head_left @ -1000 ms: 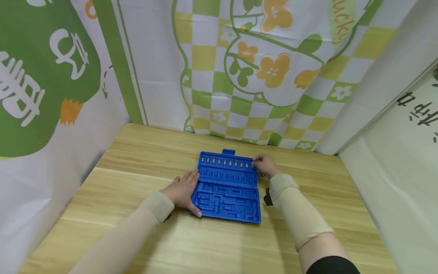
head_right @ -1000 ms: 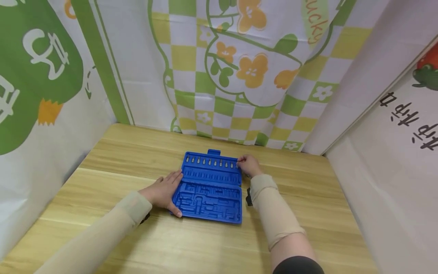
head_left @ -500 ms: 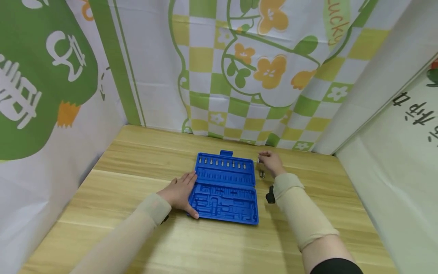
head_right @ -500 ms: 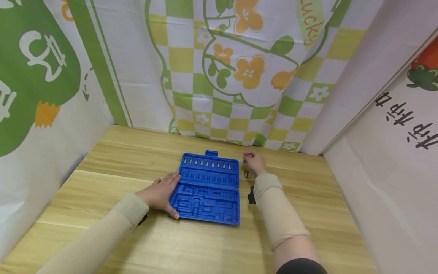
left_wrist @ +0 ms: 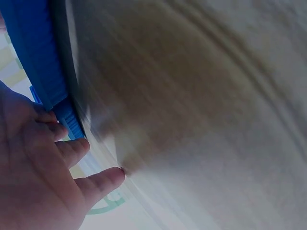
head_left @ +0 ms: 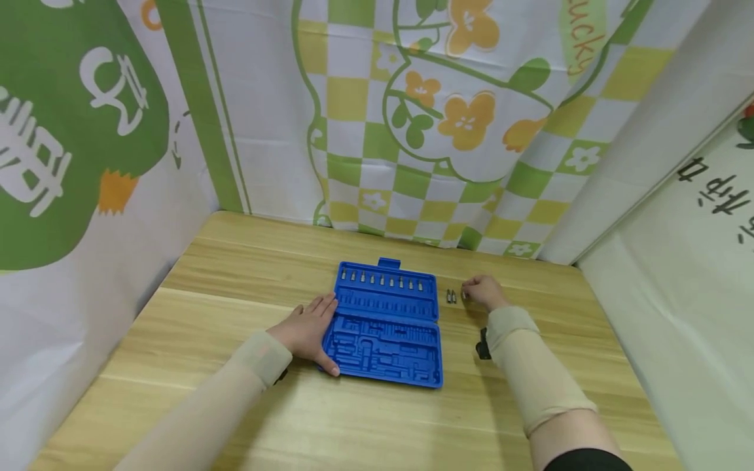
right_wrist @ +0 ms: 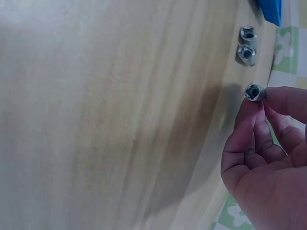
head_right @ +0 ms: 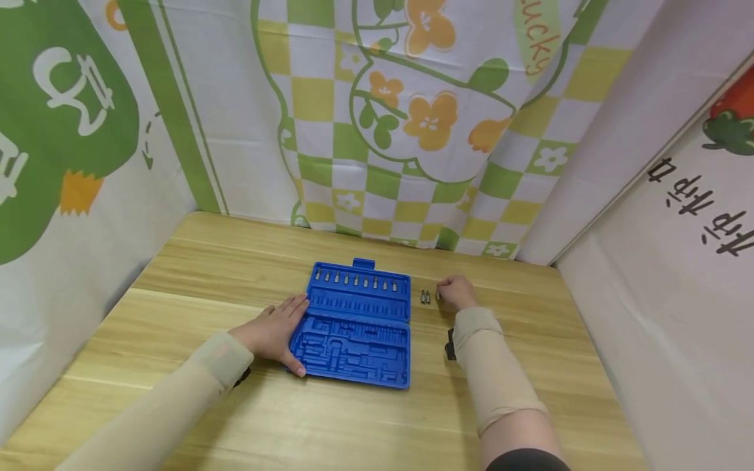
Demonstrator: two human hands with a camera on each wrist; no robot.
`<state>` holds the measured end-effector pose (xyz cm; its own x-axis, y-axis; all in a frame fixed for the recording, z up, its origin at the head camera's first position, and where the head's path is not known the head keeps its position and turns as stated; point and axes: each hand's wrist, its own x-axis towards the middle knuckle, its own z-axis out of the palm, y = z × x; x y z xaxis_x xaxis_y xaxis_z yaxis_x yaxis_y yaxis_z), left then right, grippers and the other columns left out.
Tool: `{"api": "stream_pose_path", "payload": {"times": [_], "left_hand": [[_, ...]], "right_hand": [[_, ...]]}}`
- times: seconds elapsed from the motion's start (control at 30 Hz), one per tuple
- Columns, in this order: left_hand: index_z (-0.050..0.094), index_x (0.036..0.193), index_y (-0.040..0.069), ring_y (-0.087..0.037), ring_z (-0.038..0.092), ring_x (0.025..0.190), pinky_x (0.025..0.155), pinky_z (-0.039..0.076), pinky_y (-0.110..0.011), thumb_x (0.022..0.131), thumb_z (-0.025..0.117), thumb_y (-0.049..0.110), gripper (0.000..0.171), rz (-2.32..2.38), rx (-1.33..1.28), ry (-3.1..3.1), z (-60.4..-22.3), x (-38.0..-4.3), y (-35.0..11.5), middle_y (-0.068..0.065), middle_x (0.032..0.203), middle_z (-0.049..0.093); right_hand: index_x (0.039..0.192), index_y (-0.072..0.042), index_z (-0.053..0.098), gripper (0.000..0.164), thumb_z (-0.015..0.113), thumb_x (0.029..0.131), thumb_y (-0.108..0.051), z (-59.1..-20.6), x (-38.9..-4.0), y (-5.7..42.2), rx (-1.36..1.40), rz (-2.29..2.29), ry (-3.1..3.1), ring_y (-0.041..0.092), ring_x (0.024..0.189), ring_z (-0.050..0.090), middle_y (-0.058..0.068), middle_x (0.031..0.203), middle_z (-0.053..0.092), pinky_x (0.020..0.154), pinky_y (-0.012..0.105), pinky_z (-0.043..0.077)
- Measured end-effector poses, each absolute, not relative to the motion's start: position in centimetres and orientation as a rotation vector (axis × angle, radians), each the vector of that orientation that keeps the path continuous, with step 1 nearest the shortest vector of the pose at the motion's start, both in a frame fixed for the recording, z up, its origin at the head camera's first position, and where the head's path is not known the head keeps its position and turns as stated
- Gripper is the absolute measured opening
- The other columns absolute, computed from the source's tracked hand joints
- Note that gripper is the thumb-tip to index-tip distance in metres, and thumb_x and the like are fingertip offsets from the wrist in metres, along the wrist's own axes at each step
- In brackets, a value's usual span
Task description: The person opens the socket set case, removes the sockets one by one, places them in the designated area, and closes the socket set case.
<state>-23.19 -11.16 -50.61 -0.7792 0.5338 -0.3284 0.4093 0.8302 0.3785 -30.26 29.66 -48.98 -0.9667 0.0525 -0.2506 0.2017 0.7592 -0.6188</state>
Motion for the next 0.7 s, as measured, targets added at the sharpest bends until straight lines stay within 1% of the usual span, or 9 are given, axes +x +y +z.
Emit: {"api": "stream_pose_path", "payload": {"times": [0.13, 0.23, 0.37, 0.47, 0.57, 0.7], "left_hand": [[0.010, 0.165, -0.001, -0.038, 0.005, 0.157, 0.121, 0.013, -0.064, 0.064, 0.089, 0.068, 0.146, 0.408, 0.698, 2.575, -50.43, -23.05, -11.04, -0.016, 0.172, 0.004], [0.010, 0.165, -0.001, -0.038, 0.005, 0.157, 0.121, 0.013, -0.064, 0.064, 0.089, 0.068, 0.145, 0.410, 0.702, 2.573, -50.49, -23.04, -10.97, -0.016, 0.172, 0.004], [0.010, 0.165, -0.001, -0.038, 0.005, 0.157, 0.121, 0.013, -0.064, 0.064, 0.089, 0.069, 0.146, 0.408, 0.708, 2.573, -50.65, -23.13, -10.98, -0.016, 0.172, 0.003], [0.010, 0.165, -0.001, -0.038, 0.005, 0.157, 0.121, 0.013, -0.064, 0.064, 0.089, 0.069, 0.146, 0.411, 0.709, 2.576, -50.74, -23.19, -11.06, -0.016, 0.172, 0.003], [0.009, 0.165, -0.001, -0.038, 0.005, 0.157, 0.121, 0.013, -0.064, 0.064, 0.089, 0.069, 0.146, 0.404, 0.710, 2.578, -50.84, -23.30, -11.12, -0.016, 0.172, 0.002], [0.009, 0.164, -0.001, -0.038, 0.004, 0.157, 0.121, 0.013, -0.064, 0.064, 0.089, 0.070, 0.147, 0.402, 0.708, 2.577, -50.91, -23.39, -11.24, -0.016, 0.172, 0.001]], "right_hand": [[0.112, 0.014, 0.067, 0.027, 0.054, 0.104, -0.008, -49.25, -30.12, 29.63, 0.161, -0.958, 2.745, 0.045, 0.106, 0.063, 0.027, 0.106, 0.069, 0.092, 0.053, 0.051], [0.113, 0.014, 0.067, 0.027, 0.055, 0.104, -0.008, -49.42, -30.11, 29.54, 0.157, -0.932, 2.750, 0.044, 0.105, 0.063, 0.028, 0.108, 0.069, 0.088, 0.050, 0.052], [0.110, 0.013, 0.067, 0.026, 0.056, 0.104, -0.009, -49.37, -30.09, 29.32, 0.174, -0.915, 2.757, 0.042, 0.104, 0.064, 0.029, 0.115, 0.068, 0.084, 0.045, 0.052], [0.106, 0.012, 0.067, 0.024, 0.057, 0.103, -0.010, -49.21, -30.10, 29.13, 0.175, -0.901, 2.763, 0.039, 0.100, 0.064, 0.028, 0.114, 0.068, 0.081, 0.043, 0.051], [0.107, 0.012, 0.068, 0.024, 0.057, 0.103, -0.010, -49.20, -30.20, 29.04, 0.175, -0.890, 2.764, 0.036, 0.095, 0.063, 0.027, 0.110, 0.069, 0.079, 0.041, 0.051], [0.110, 0.013, 0.067, 0.026, 0.057, 0.103, -0.009, -49.37, -30.42, 28.98, 0.172, -0.888, 2.755, 0.035, 0.095, 0.063, 0.026, 0.107, 0.069, 0.081, 0.042, 0.051]]}}
